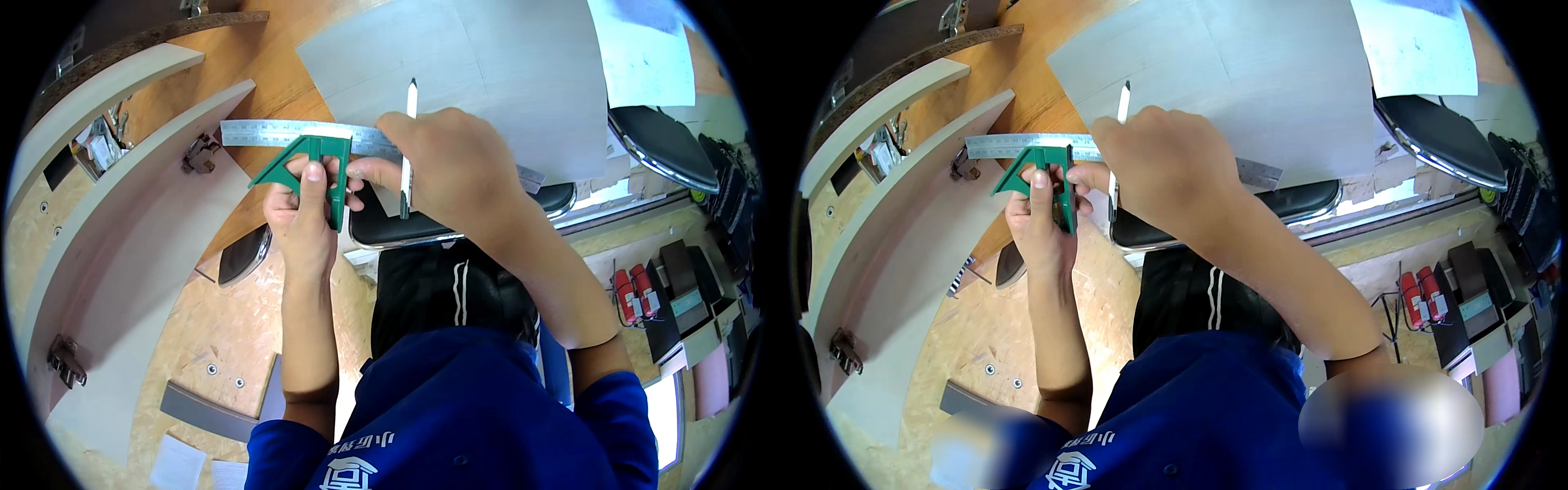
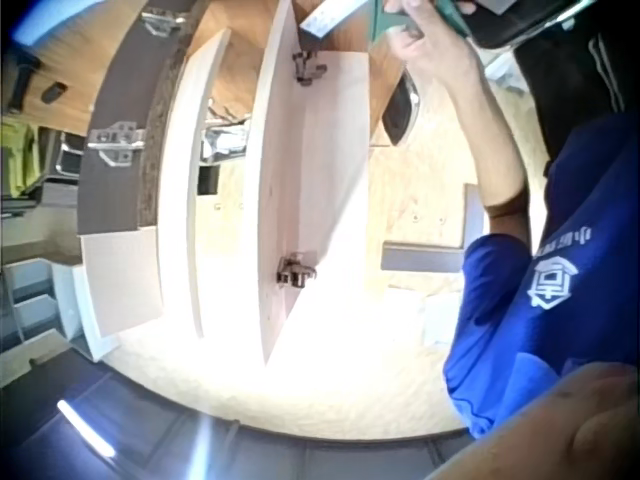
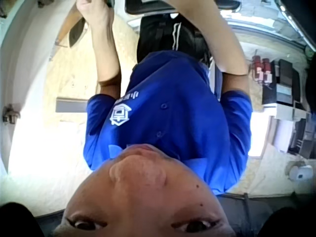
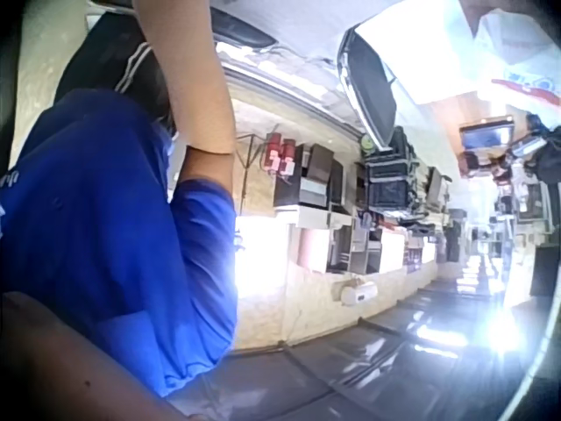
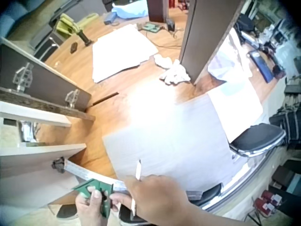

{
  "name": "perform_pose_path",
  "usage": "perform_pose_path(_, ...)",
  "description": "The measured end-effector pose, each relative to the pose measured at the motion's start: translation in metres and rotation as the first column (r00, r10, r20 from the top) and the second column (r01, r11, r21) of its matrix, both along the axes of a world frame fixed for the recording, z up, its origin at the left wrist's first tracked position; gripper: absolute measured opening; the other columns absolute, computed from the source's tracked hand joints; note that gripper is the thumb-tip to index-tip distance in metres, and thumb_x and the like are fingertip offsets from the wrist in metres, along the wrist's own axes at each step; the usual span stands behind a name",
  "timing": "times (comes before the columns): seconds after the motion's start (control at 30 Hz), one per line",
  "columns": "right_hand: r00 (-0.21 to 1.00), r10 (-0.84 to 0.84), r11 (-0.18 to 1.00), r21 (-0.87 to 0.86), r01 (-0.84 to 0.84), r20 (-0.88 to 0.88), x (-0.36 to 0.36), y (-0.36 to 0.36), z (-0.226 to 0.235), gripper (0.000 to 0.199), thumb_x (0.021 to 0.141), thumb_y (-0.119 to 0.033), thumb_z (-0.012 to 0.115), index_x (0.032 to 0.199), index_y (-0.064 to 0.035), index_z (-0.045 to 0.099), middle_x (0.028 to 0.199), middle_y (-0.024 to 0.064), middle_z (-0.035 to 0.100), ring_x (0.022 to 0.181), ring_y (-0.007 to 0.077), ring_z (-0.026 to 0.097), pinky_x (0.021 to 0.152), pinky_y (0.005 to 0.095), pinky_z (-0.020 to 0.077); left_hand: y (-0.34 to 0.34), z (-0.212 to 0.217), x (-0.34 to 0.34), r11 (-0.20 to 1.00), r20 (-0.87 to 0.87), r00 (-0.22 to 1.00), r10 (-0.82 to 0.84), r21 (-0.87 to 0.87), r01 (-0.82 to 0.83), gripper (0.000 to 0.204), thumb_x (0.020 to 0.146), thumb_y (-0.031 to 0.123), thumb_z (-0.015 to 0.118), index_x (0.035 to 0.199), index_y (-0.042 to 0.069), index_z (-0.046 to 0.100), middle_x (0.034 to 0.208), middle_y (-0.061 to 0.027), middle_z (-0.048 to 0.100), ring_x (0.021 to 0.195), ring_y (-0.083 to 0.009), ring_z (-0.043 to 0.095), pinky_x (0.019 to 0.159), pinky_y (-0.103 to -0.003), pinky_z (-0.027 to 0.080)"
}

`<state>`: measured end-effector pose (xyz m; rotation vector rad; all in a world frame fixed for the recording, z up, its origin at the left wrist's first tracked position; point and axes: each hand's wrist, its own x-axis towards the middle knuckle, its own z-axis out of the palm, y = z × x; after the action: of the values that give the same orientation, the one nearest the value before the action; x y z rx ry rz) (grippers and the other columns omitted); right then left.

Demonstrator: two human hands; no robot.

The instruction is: The person uses a metal ruler and a green speed square to measure and mark lines on a large grey sheet of material. They repeatedly position the tools, draw straight lines with a white pen, and adjust the layout to create a grid pattern on the surface.

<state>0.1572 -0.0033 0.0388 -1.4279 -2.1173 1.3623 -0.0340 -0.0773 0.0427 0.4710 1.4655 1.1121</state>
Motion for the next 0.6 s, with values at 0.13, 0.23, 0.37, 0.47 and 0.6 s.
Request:
perform_pose_path(0.13,0.999,0.037,0.998,-0.048,-0.035,0.040,-0.001,0.001,0.000,0.050,0.092,-0.054,0.069,0.089,-0.0032,0.067,0.067,0.0172,0.066,0.068,0.0372,0.069,0.060,0.0456,0.0541,0.002,0.002,-0.001,1.000,0.051,0.999,-0.007,-0.013,0.007,0.030,0.106,0.025,0.064,0.107,-0.005,0.066,0.093,-0.0136,0.072,0.077,-0.0207,0.072,0.063,-0.031,0.061)
perform_pose_path(0.23,0.999,0.030,0.999,-0.017,-0.029,0.025,-0.003,0.000,-0.003,0.051,0.092,-0.054,0.069,0.091,-0.0038,0.067,0.066,0.0164,0.066,0.066,0.0370,0.069,0.059,0.0455,0.0539,-0.005,-0.005,-0.003,1.000,-0.030,0.999,-0.014,0.027,0.015,0.029,0.105,0.027,0.066,0.107,-0.002,0.064,0.095,-0.0117,0.070,0.079,-0.0207,0.068,0.067,-0.034,0.059)
perform_pose_path(0.37,0.995,0.077,0.997,-0.009,-0.076,0.063,-0.006,0.004,-0.007,0.049,0.088,-0.051,0.074,0.100,-0.0045,0.069,0.073,0.0166,0.068,0.072,0.0358,0.069,0.061,0.0445,0.0522,-0.007,-0.008,0.007,0.993,-0.036,0.992,0.120,0.022,-0.119,0.027,0.105,0.025,0.066,0.105,-0.002,0.065,0.096,-0.0106,0.071,0.078,-0.0188,0.068,0.070,-0.033,0.059)
perform_pose_path(0.47,0.999,0.029,0.984,0.175,-0.022,-0.033,-0.006,0.011,-0.015,0.043,0.085,-0.037,0.080,0.111,-0.0050,0.069,0.095,0.0165,0.070,0.092,0.0352,0.068,0.075,0.0438,0.0526,-0.010,-0.027,0.005,0.975,0.017,0.975,0.223,-0.022,-0.222,0.027,0.107,0.026,0.061,0.110,0.000,0.064,0.098,-0.0116,0.072,0.081,-0.0186,0.070,0.069,-0.031,0.060)
perform_pose_path(0.6,0.956,-0.098,0.886,0.414,0.210,-0.276,-0.010,0.017,-0.033,0.044,0.080,-0.017,0.080,0.121,-0.0078,0.067,0.118,0.0132,0.066,0.119,0.0349,0.059,0.096,0.0479,0.0480,0.009,-0.052,-0.001,0.922,0.106,0.920,0.378,-0.132,-0.363,0.029,0.109,0.031,0.056,0.115,0.003,0.063,0.101,-0.0100,0.072,0.085,-0.0167,0.071,0.068,-0.029,0.060)
